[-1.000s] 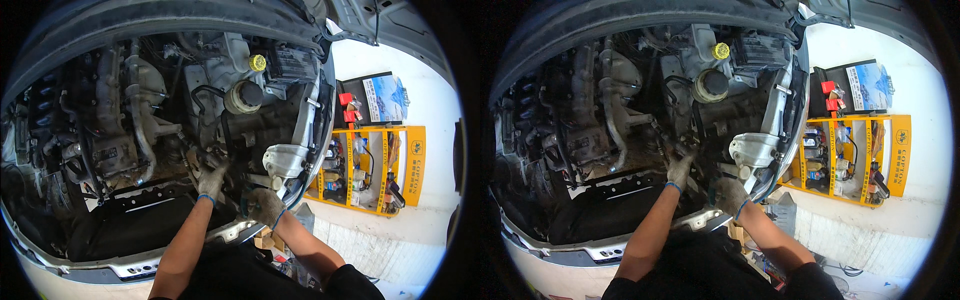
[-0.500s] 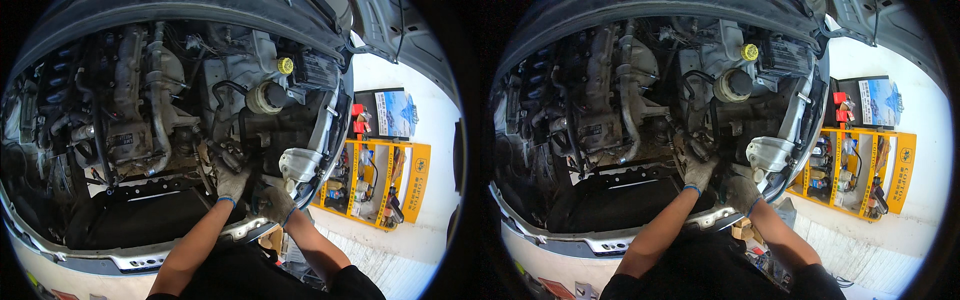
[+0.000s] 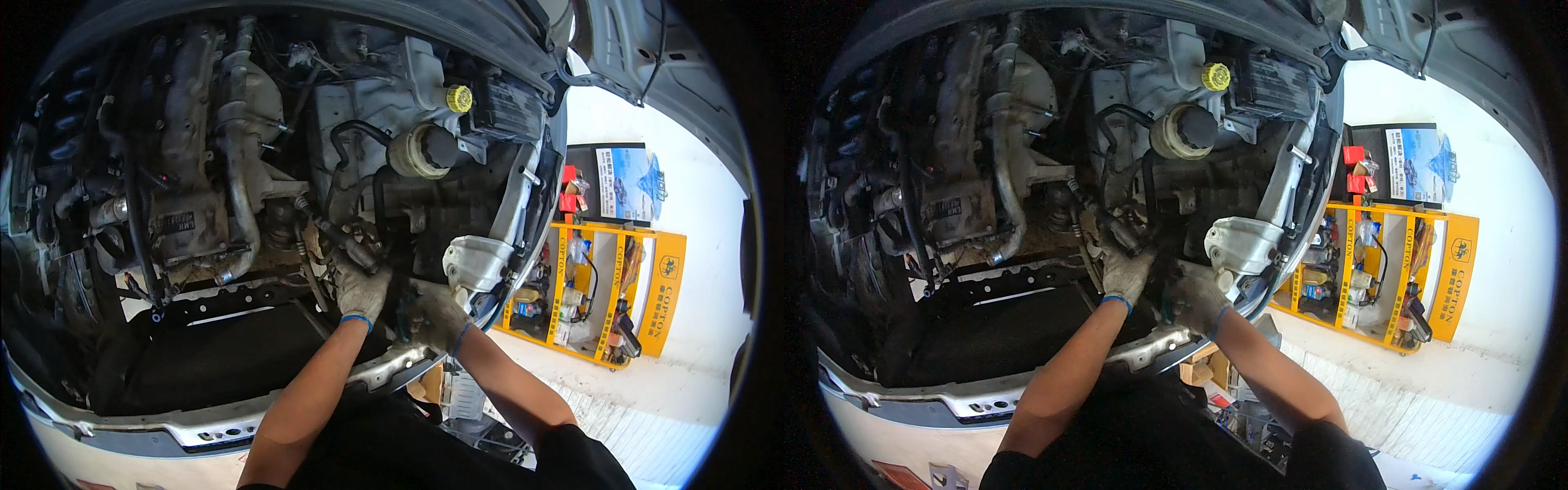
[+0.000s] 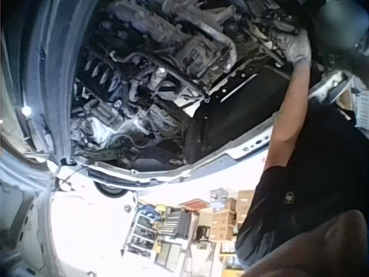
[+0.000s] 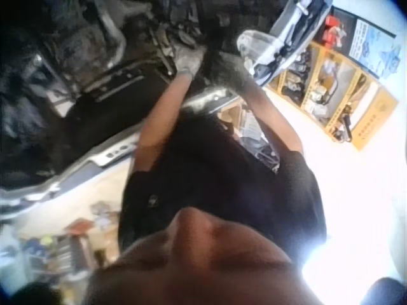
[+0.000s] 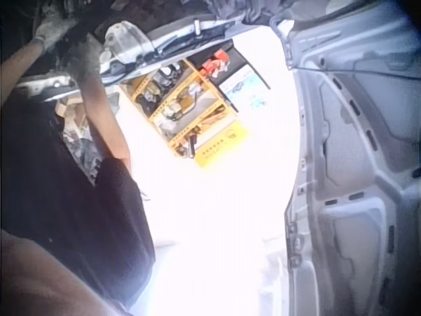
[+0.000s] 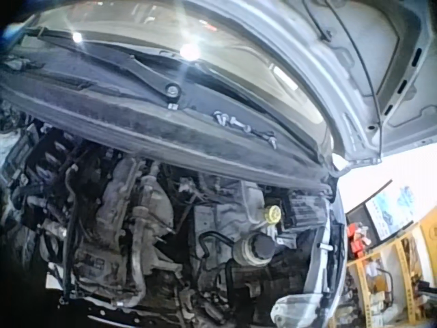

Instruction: The person works under the hood of a white car, using gloved hands to manipulate hoses, connectors, and engine components. They repeatedly reach into the engine bay, adjust parts, and occasionally step back to reposition. The task appears to involve inspection and minor adjustments within the engine compartment.

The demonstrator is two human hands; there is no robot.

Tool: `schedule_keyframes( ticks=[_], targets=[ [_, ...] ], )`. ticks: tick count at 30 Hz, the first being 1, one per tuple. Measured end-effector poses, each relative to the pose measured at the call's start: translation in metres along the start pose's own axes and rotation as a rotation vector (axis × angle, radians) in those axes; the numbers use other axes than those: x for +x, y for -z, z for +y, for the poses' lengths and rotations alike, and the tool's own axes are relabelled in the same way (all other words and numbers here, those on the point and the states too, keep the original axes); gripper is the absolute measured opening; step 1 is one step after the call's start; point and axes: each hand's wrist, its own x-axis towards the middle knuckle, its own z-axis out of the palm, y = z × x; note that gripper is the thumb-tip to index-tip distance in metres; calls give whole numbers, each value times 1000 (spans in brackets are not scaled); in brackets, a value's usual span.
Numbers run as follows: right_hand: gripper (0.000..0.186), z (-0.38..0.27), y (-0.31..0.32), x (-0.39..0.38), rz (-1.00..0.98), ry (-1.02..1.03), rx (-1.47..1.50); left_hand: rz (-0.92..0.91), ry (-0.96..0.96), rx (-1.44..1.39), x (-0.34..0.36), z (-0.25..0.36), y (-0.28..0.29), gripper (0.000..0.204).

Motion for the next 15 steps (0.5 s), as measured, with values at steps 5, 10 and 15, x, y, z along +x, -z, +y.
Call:
schedule_keyframes(
  ticks=[5,10,15],
  targets=[
    [42,-69,-34,16,33,-28,-937,-41,93,-2,5,-1,5,120],
    [36,21,-55,58,349,-247,389,-34,51,-57,4,1,2,121],
    [26,-22,-51,42,311,-373,921,-3,83,-14,5,10,7,116]
  ],
)
